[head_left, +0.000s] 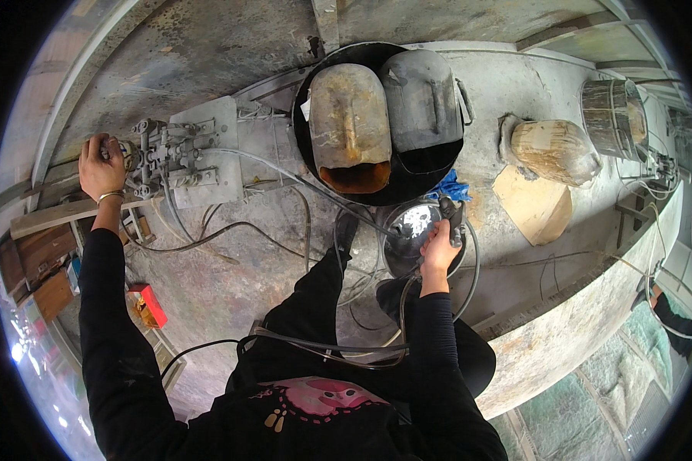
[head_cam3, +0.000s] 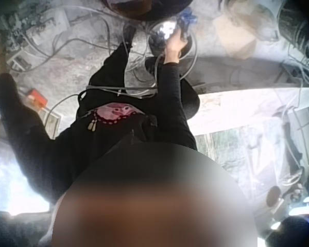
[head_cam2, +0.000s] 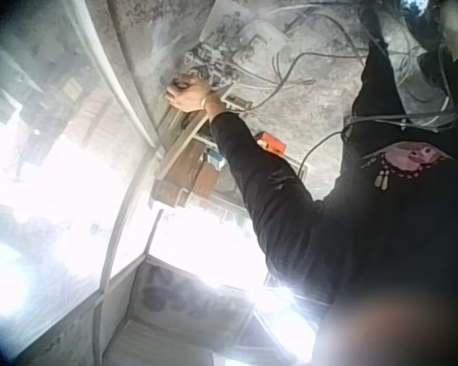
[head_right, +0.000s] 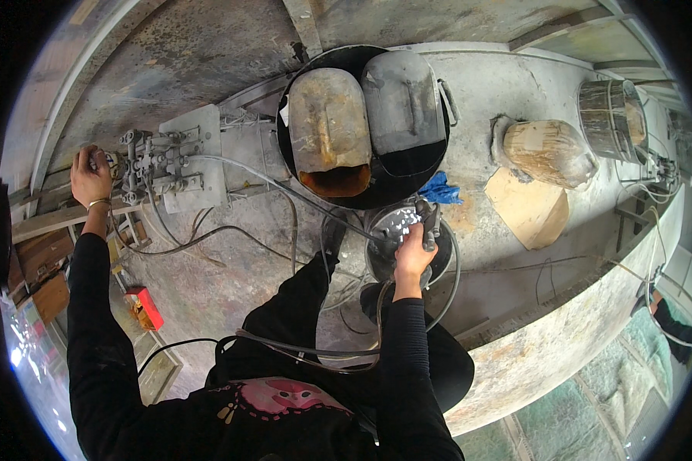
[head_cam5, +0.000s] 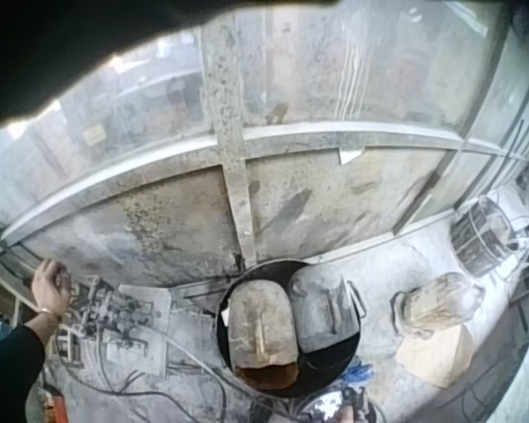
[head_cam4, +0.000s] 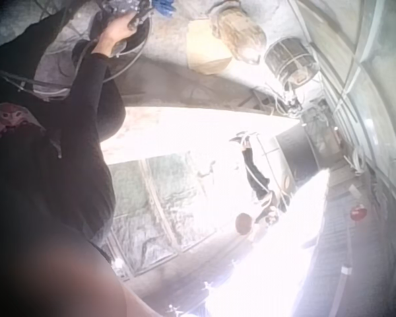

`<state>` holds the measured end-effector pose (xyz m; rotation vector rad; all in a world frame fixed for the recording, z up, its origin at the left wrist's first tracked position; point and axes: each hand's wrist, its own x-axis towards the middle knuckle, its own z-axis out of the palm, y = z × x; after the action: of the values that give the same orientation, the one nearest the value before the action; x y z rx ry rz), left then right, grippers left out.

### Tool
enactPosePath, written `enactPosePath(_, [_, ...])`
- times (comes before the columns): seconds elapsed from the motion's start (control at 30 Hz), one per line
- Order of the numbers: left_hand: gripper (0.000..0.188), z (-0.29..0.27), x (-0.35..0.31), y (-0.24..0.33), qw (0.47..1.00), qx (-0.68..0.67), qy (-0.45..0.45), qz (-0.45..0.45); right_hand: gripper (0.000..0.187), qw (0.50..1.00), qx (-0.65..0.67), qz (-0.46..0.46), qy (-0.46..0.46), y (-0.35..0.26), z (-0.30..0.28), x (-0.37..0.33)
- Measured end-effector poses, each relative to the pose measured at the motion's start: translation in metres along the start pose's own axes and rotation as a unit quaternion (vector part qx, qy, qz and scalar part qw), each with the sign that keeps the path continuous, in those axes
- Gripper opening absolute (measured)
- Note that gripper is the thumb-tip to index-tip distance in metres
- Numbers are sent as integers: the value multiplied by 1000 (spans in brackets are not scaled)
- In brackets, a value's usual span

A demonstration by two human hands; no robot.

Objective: The person uses a spray gun to rinse a metal bucket and a large container, then sprays the floor and a nearby workbench. They adjust a valve on a wall-mounted manifold and continue rinsing the bucket and container. Another person is visible in the background also using a spray gun.

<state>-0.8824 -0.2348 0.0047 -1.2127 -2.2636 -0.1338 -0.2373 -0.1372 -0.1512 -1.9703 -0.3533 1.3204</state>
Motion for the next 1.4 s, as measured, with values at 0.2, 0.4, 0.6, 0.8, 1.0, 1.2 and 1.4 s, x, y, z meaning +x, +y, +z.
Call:
enactPosePath(0.2, [18, -1, 0, 1, 1000, -2, 1, 0, 22, 1000, -11, 10, -1, -1, 1, -2])
enactPosePath(0.4, [19, -1, 0, 2, 1000, -1, 3, 1, 24, 1000, 8, -2, -9, -3, 2, -4])
enactPosePath(0.6, [19, -1, 0, 1, 1000, -1, -2, -3, 28, 999, 32, -20, -13, -8, 5, -10])
enactPosePath(0.8, [18, -1, 0, 1, 1000, -5, -3, -2, 26, 999, 17, -26, -6, -7, 10, -12])
enactPosePath(1.0, [18, -2, 0, 2, 1000, -11, 5, 4, 25, 1000, 16, -6, 12, -3, 9, -11])
enactPosePath(1.2, [18, -3, 0, 5, 1000, -7, 12, 4, 26, 1000, 2, -27, -2, -5, 9, -10])
enactPosePath(1.4, [17, -5, 0, 8, 1000, -8, 12, 3, 32, 1000, 7, -26, -11, -2, 8, -5])
